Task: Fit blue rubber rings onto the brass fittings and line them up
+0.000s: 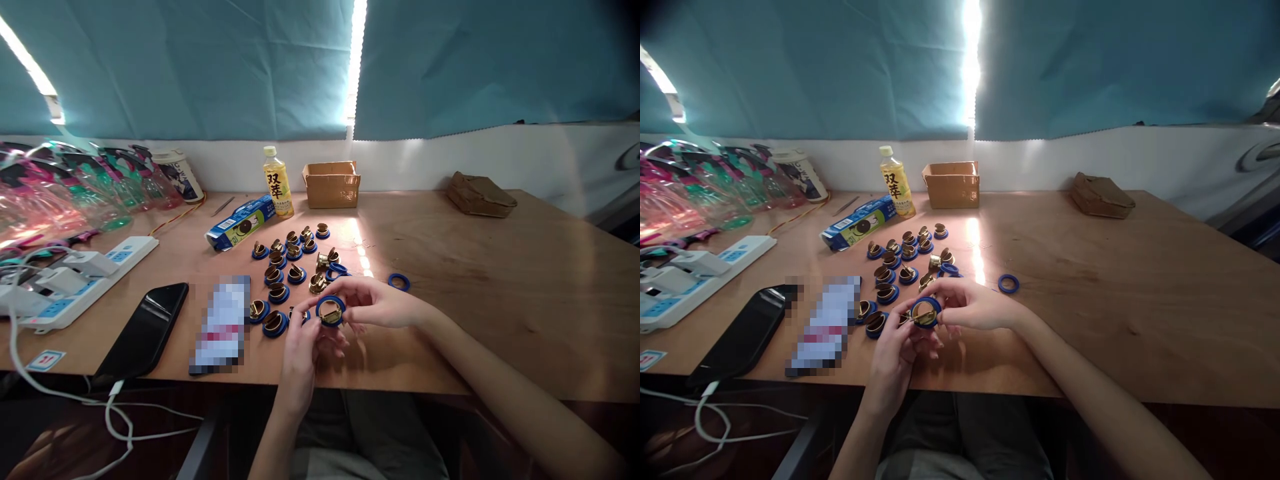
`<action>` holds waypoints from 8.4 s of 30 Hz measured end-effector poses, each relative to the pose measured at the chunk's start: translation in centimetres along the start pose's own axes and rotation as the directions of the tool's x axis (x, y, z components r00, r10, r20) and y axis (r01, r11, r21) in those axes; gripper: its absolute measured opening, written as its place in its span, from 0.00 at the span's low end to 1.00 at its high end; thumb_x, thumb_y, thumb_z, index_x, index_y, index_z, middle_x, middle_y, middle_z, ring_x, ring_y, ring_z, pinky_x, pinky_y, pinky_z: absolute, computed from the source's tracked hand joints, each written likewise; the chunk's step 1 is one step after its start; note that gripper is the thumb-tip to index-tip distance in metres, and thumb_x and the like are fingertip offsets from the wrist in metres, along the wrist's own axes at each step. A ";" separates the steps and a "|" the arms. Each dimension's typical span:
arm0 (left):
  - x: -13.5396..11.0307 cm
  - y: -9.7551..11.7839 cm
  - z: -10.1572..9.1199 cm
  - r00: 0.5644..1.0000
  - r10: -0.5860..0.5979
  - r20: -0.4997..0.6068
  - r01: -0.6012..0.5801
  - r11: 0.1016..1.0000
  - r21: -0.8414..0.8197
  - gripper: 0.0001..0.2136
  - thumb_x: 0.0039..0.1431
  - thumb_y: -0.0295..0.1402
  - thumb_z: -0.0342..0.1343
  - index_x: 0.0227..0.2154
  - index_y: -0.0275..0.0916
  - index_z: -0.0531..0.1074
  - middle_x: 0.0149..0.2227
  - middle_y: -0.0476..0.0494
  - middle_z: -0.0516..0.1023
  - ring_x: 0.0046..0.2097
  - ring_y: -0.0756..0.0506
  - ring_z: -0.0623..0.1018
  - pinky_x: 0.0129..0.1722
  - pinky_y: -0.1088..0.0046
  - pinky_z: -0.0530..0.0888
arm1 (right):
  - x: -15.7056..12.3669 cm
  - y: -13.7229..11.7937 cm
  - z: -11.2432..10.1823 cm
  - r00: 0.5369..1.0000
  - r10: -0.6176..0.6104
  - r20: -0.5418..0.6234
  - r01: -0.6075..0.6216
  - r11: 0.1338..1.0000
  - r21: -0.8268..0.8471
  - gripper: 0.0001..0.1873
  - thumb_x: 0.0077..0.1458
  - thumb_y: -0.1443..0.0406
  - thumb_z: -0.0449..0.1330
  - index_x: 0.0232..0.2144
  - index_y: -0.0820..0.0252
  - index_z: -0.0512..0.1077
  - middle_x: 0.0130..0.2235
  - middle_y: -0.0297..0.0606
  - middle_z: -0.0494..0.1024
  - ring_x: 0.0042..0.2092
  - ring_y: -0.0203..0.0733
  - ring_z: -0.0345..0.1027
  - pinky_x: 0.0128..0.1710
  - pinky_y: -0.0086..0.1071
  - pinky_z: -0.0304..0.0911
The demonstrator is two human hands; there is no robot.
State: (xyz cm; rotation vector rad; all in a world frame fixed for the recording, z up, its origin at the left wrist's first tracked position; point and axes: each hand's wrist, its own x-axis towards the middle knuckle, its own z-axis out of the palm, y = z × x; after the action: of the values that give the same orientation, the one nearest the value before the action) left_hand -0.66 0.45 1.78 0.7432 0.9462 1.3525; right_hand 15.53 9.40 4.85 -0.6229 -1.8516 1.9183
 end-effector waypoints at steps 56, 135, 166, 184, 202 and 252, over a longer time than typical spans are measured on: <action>0.3 -1.6 -0.6 0.986 0.144 -0.079 -0.114 0.947 0.301 0.20 0.52 0.32 0.66 0.48 0.41 0.70 0.52 0.40 0.79 0.54 0.43 0.79 0.53 0.70 0.75 | -1.6 -2.1 -2.1 0.804 -0.164 -0.571 -0.076 0.925 -0.373 0.07 0.59 0.63 0.58 0.36 0.60 0.74 0.35 0.38 0.78 0.31 0.37 0.71 0.31 0.32 0.65; 0.5 -0.6 -0.3 0.998 0.010 0.062 -0.034 0.914 0.404 0.16 0.53 0.31 0.64 0.44 0.41 0.70 0.46 0.42 0.80 0.50 0.44 0.80 0.52 0.70 0.75 | 5.9 4.8 -15.6 0.749 -0.139 -0.648 -0.387 0.702 -0.597 0.16 0.42 0.59 0.69 0.24 0.57 0.65 0.27 0.32 0.72 0.33 0.41 0.66 0.31 0.31 0.55; -0.2 -0.6 -1.8 0.975 0.171 0.145 -0.167 0.985 -0.038 0.20 0.48 0.32 0.71 0.45 0.41 0.75 0.51 0.35 0.80 0.57 0.37 0.77 0.55 0.64 0.72 | -1.6 -1.7 -4.6 0.941 0.037 -0.337 -0.145 0.942 -0.303 0.13 0.55 0.56 0.65 0.31 0.60 0.71 0.26 0.31 0.69 0.26 0.32 0.56 0.25 0.29 0.49; -0.9 -0.1 -2.3 0.960 0.030 0.280 -0.026 0.999 -0.018 0.24 0.42 0.39 0.74 0.43 0.43 0.75 0.41 0.40 0.83 0.49 0.39 0.80 0.46 0.69 0.73 | -1.4 0.0 0.4 0.960 0.107 -0.257 -0.076 0.989 0.127 0.21 0.51 0.49 0.67 0.30 0.60 0.69 0.25 0.30 0.71 0.24 0.30 0.57 0.22 0.25 0.45; -1.2 0.1 -1.8 0.966 0.022 0.257 -0.016 1.000 -0.026 0.22 0.45 0.36 0.73 0.43 0.43 0.73 0.46 0.40 0.82 0.48 0.42 0.80 0.46 0.72 0.73 | -2.5 -0.5 -1.9 0.988 0.146 -0.048 -0.149 0.986 -0.068 0.18 0.60 0.51 0.61 0.37 0.61 0.70 0.25 0.26 0.63 0.24 0.29 0.52 0.24 0.25 0.50; -0.1 -1.5 -0.7 0.990 0.109 0.086 -0.129 0.954 0.270 0.19 0.52 0.30 0.68 0.47 0.45 0.71 0.47 0.47 0.77 0.51 0.47 0.77 0.53 0.74 0.73 | -1.4 1.6 0.6 0.987 0.158 -0.022 -0.149 0.959 0.242 0.15 0.61 0.56 0.62 0.32 0.62 0.69 0.23 0.30 0.77 0.16 0.26 0.64 0.18 0.20 0.59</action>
State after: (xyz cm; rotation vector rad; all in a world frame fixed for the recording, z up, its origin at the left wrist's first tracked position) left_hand -0.54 0.16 0.14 1.0681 1.0596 1.3028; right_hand 16.38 8.00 3.34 -0.7380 -1.5535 2.1691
